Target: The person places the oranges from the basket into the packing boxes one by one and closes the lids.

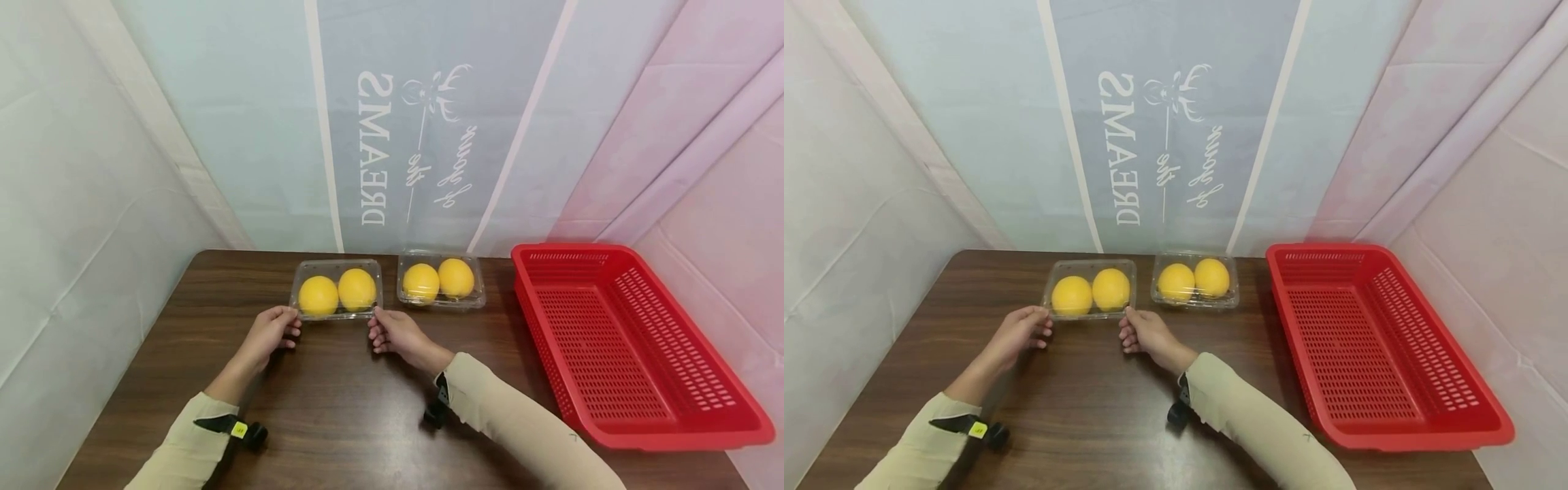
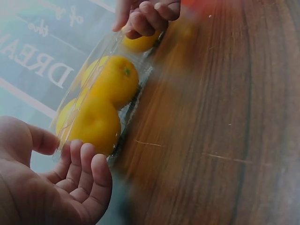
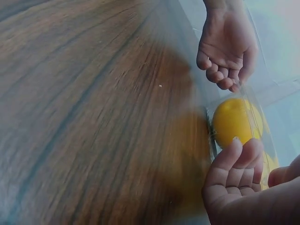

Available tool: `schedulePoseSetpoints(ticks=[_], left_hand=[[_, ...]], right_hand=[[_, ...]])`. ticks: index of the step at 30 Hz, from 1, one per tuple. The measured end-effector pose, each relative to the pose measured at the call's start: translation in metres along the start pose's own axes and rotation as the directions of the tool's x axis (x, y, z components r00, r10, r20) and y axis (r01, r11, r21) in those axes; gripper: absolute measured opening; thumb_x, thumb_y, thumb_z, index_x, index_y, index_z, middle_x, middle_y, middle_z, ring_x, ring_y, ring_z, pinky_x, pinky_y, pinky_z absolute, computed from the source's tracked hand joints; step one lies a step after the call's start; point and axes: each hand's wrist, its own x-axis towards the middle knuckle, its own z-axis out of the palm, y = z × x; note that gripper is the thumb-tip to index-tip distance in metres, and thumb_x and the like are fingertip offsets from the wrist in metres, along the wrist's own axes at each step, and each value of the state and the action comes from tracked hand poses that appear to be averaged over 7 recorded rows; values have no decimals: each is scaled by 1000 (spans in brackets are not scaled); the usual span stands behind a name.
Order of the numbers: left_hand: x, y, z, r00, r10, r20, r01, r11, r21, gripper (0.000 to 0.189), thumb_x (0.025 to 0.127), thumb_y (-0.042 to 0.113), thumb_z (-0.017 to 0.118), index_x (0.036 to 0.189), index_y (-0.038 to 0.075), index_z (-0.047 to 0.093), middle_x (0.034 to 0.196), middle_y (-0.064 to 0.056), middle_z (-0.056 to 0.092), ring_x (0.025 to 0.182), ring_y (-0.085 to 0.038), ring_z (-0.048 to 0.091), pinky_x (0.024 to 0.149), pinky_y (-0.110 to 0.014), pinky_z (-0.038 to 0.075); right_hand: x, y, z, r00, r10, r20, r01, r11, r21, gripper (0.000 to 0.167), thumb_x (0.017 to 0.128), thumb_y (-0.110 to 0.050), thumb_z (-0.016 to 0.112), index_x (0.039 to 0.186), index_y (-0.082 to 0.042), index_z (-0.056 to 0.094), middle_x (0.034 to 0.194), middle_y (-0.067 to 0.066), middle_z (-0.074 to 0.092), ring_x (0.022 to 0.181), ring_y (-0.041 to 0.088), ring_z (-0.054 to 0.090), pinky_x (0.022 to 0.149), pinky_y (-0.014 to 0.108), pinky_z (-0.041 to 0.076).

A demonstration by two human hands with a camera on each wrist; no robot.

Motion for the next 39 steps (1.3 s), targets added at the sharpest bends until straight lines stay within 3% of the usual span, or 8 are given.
schedulePoseSetpoints(ticks=[12,22,32,39], left_hand=[[15,4,2,1000,-1,-29,1,1000,-9,34,109,21,44,123,-8,55,99,-10,61,79,-11,59,63,-24,56],[13,5,0,999,3,-40,-2,1000,23,36,108,23,47,126,-7,54,103,-13,61,80,-12,60,64,-25,56],[13,10,-2,994,26,-106,-13,993,121,44,105,24,54,135,-7,44,121,-21,58,102,-25,59,71,-25,54],[12,20,-8,991,53,-121,-27,978,208,51,103,24,56,139,-8,40,130,-24,50,112,-34,55,79,-31,52]], right_hand=[[9,-4,1,999,4,-36,-3,999,40,37,113,-24,36,106,6,55,75,1,57,61,10,53,61,24,53],[8,-7,-1,1000,24,-3,-24,1000,8,42,114,-28,32,110,7,54,74,1,58,62,11,54,62,26,53],[-6,-26,-7,994,105,32,-101,989,-112,51,112,-37,34,120,11,52,75,2,62,63,13,58,63,28,55],[-18,-44,-13,993,116,36,-108,978,-180,53,111,-35,38,128,13,51,79,5,65,64,14,61,63,27,56]])
